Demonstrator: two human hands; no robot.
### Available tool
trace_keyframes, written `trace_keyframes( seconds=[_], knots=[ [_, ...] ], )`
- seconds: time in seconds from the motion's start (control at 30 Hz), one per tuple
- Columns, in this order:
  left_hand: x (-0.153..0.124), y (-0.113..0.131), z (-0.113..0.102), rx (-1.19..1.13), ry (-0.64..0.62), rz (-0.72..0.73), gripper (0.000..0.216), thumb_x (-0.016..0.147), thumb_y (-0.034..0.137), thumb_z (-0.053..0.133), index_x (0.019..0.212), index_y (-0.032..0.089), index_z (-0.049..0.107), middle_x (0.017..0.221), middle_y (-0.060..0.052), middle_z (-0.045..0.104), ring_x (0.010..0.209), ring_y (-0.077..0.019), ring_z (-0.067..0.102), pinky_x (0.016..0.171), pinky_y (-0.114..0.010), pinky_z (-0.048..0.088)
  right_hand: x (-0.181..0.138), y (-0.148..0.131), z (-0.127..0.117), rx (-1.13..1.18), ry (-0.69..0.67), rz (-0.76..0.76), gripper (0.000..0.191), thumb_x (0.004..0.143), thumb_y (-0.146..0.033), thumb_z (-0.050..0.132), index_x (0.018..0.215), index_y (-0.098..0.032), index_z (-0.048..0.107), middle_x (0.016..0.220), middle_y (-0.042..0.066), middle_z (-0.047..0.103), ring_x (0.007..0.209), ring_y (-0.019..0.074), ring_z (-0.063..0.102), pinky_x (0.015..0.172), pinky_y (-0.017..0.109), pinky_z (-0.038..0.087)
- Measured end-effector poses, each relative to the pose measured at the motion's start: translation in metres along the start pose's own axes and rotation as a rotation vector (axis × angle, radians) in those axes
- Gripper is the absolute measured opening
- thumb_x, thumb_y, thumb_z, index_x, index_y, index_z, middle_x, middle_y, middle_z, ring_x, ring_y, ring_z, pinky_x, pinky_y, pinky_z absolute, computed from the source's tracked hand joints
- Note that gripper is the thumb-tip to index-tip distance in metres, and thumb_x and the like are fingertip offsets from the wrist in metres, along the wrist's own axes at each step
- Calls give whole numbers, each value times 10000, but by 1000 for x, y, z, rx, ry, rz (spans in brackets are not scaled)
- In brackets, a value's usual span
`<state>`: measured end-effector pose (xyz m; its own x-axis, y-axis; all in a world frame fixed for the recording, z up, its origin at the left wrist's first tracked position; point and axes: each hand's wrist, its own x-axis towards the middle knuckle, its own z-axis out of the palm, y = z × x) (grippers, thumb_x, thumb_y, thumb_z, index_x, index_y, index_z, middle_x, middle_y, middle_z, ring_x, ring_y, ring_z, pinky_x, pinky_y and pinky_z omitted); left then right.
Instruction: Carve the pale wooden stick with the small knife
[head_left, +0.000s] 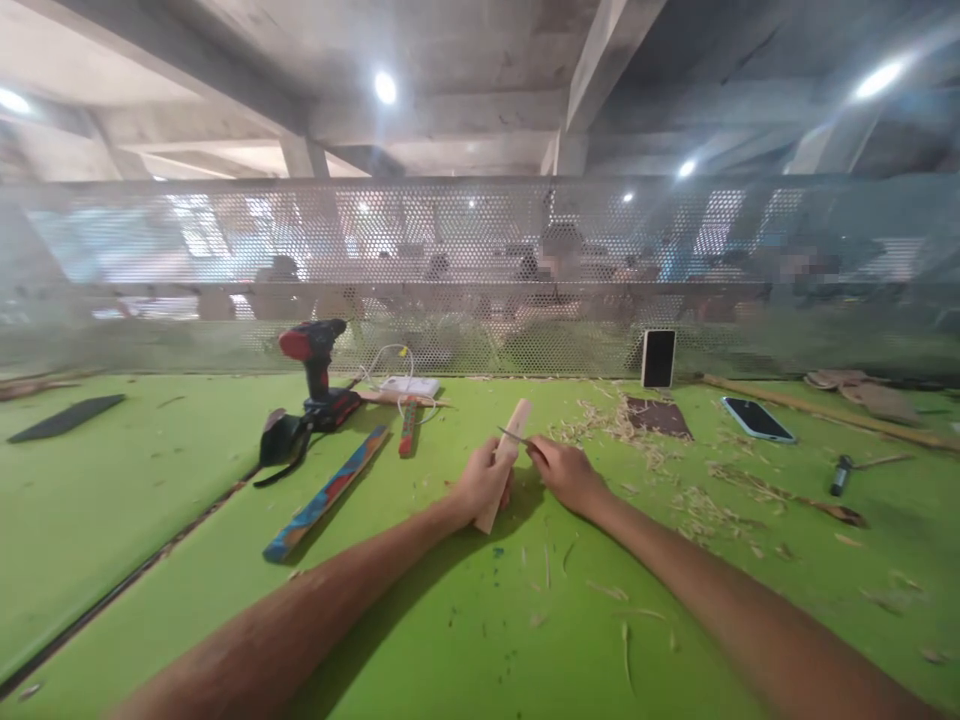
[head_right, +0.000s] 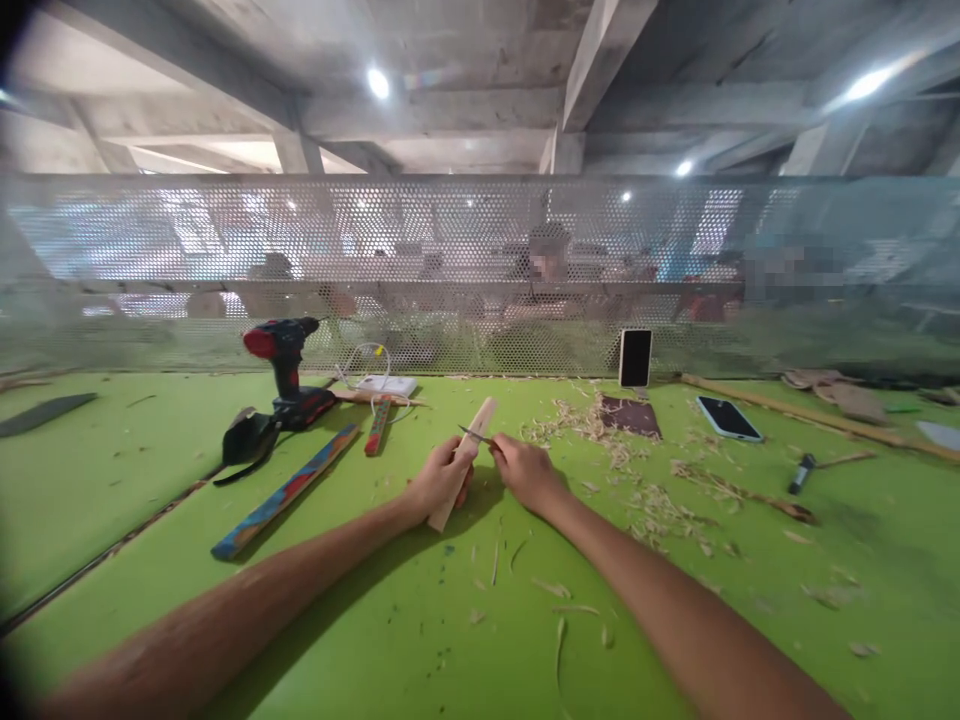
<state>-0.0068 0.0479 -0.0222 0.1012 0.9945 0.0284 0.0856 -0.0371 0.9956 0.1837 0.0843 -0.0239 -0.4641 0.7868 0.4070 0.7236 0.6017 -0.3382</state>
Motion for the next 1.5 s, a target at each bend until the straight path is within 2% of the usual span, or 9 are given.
trace_keyframes(
  seconds=[0.23,0.43,0.7,0.97,1.13,1.3,1.5],
  knots=[
    [-4,3,0,53,-3,-20,243,1113,333,575,903,238,497,585,96,551,391,-96,508,385,-203,401,0,5,6,69,-2,-12,436,1177,-376,329,1070,-208,717,752,54,706,543,191,582,528,323,468],
    [-3,2,0,49,-4,-25,220,1122,282,542,913,241,488,588,103,545,393,-92,505,392,-201,399,-1,6,5,67,14,-15,365,1162,-323,387,1053,-211,717,777,68,722,594,194,619,559,308,449],
    [-2,-3,-2,36,-22,-12,213,1100,343,588,931,237,513,606,96,555,416,-105,531,403,-211,412,-1,1,4,91,-70,67,388,1150,-348,359,1059,-213,711,767,64,702,574,209,595,546,341,472],
    [-4,0,-3,36,-7,-30,166,1081,317,618,970,226,535,620,89,570,419,-108,540,413,-212,422,-2,-1,3,58,-41,12,426,1148,-338,336,1084,-222,741,779,70,733,598,207,620,571,338,490],
    [-2,-4,-5,46,-20,-14,129,1089,305,579,1000,224,533,631,77,590,430,-117,554,409,-215,426,-2,-1,3,37,-56,35,440,1160,-344,327,1089,-229,746,761,54,721,572,199,603,554,330,480],
    [-2,-3,-4,59,-20,-17,128,1095,268,557,979,227,520,618,86,581,417,-106,544,402,-205,416,-2,-1,2,-16,-35,26,367,1178,-337,416,1057,-223,743,774,48,729,619,199,650,594,316,469],
    [0,-5,-4,71,-4,-18,96,1093,274,555,1020,216,534,638,82,597,413,-103,545,393,-205,418,-2,0,4,32,-74,47,365,1167,-323,388,1071,-221,724,741,36,696,559,189,592,576,324,470]
  ],
)
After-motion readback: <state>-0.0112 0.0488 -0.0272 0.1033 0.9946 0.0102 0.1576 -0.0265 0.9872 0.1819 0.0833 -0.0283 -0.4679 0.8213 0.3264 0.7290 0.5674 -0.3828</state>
